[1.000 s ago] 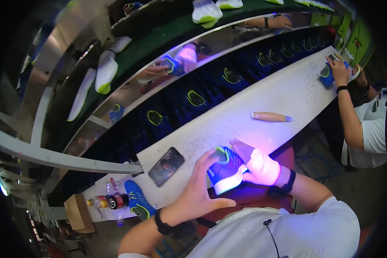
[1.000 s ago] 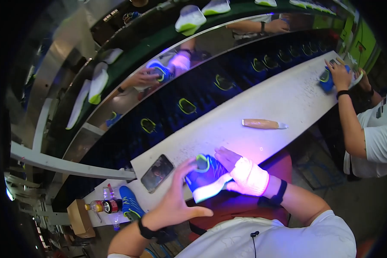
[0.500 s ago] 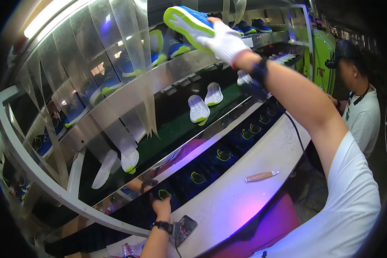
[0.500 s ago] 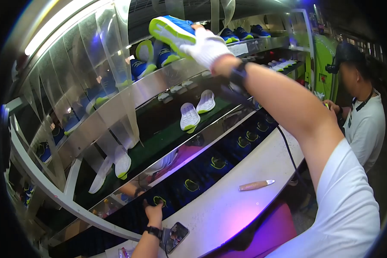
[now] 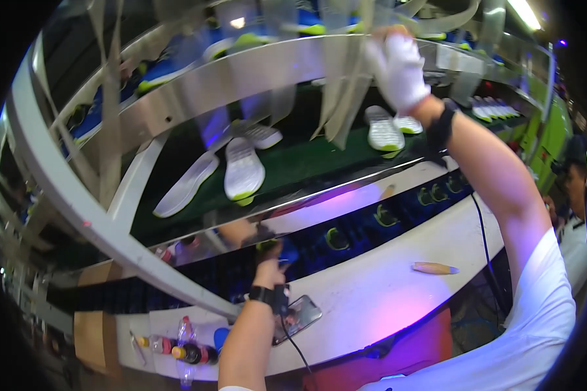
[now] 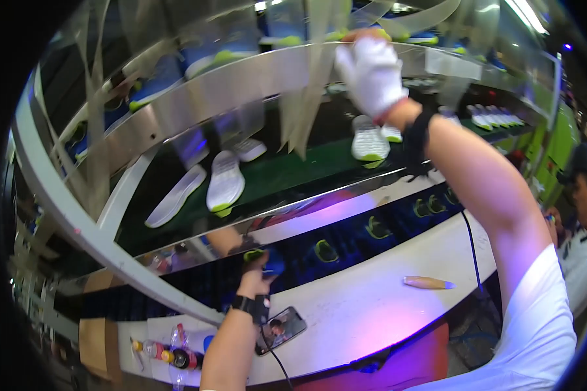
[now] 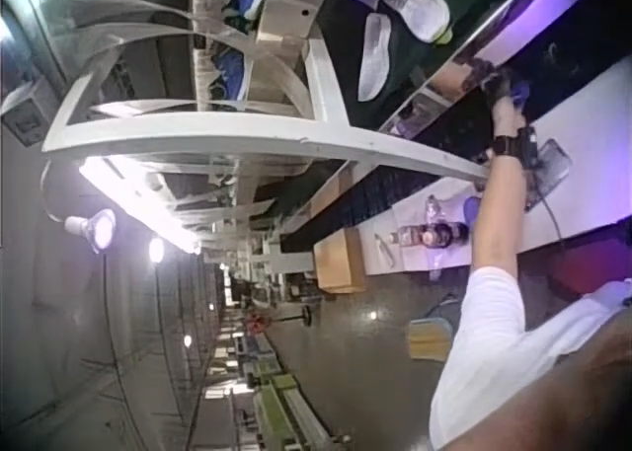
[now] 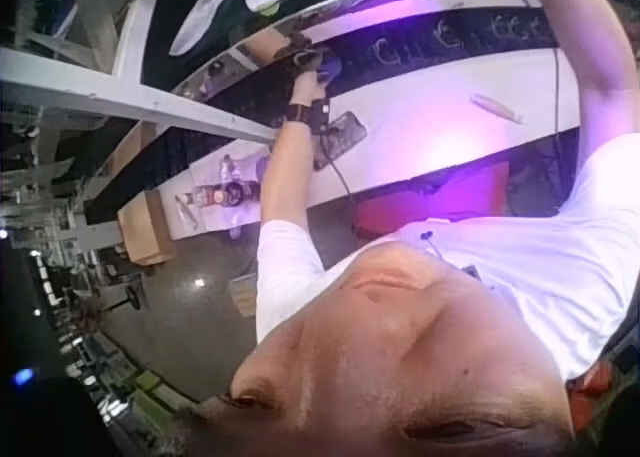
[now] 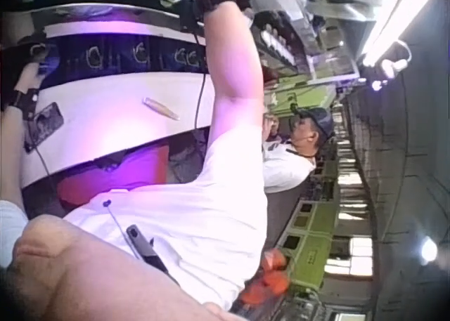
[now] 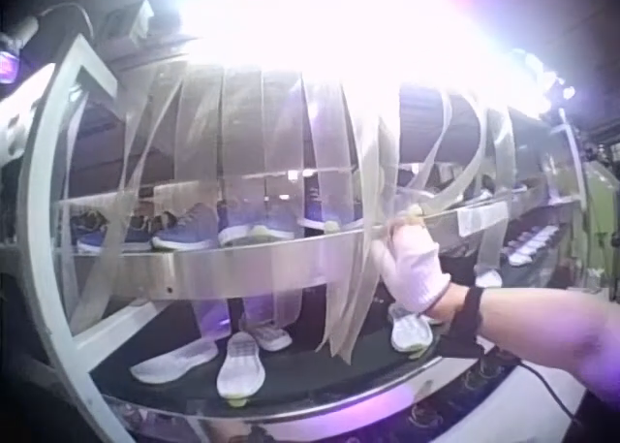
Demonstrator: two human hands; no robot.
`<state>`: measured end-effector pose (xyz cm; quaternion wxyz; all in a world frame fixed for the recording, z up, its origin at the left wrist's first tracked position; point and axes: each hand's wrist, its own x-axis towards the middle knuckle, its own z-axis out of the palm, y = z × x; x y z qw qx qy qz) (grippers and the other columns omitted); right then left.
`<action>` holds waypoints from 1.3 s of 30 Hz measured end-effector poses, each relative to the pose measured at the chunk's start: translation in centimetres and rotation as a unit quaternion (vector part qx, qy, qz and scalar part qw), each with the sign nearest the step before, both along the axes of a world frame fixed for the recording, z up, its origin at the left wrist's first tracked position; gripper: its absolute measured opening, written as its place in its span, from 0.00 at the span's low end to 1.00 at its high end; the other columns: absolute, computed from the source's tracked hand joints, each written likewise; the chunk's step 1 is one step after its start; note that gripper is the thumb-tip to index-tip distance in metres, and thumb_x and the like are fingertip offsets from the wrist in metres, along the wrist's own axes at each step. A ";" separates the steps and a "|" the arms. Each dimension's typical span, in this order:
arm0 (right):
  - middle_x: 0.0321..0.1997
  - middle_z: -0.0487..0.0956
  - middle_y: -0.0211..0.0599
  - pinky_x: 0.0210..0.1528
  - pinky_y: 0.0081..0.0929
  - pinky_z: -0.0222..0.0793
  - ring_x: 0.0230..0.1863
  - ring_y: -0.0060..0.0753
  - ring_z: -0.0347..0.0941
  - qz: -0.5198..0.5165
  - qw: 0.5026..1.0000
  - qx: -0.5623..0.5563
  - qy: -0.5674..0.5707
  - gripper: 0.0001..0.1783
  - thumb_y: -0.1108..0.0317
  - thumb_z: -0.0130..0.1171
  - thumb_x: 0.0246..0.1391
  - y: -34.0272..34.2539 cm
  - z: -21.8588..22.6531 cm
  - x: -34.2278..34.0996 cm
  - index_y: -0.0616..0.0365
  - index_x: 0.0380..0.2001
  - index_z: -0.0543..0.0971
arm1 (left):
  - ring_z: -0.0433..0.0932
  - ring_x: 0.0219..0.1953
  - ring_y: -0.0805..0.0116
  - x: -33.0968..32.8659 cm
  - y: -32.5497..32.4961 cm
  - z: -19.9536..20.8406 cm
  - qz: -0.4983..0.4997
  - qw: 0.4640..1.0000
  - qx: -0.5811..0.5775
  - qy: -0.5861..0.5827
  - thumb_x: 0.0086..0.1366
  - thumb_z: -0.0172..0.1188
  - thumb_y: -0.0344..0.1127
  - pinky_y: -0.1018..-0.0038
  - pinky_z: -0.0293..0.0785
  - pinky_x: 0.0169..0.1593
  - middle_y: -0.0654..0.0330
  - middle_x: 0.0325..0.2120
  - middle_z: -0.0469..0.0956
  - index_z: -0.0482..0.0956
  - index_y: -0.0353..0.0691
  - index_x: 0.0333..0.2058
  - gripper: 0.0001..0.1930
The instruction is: Applying adhesive and attaching soles to shoe uppers on an assembly line.
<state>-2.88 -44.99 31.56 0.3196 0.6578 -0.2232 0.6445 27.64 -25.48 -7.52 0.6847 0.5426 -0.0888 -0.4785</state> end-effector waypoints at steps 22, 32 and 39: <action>0.32 0.87 0.50 0.42 0.50 0.82 0.34 0.56 0.86 0.018 0.775 0.442 0.451 0.25 0.36 0.58 0.59 14.0 -6.2 13.6 0.41 0.32 0.92 | 0.69 0.69 0.35 -18.9 20.5 3.9 -0.261 0.717 -0.085 -0.641 0.64 0.76 0.46 0.48 0.67 0.72 0.42 0.68 0.72 0.74 0.33 0.66 0.37; 0.30 0.86 0.47 0.41 0.53 0.82 0.36 0.59 0.86 -0.287 0.757 0.410 0.419 0.19 0.49 0.60 0.65 3.6 -7.0 -3.5 0.51 0.44 0.87 | 0.64 0.74 0.35 -21.0 21.3 1.2 -0.174 0.681 -0.085 -0.706 0.62 0.74 0.37 0.46 0.66 0.72 0.50 0.72 0.69 0.72 0.39 0.68 0.37; 0.35 0.84 0.42 0.48 0.40 0.79 0.40 0.41 0.83 -0.082 0.822 0.177 0.535 0.15 0.59 0.62 0.63 -3.0 -6.1 8.2 0.60 0.41 0.85 | 0.67 0.72 0.37 -20.1 21.3 0.1 -0.151 0.677 -0.071 -0.717 0.61 0.73 0.36 0.48 0.70 0.70 0.52 0.71 0.71 0.75 0.40 0.67 0.35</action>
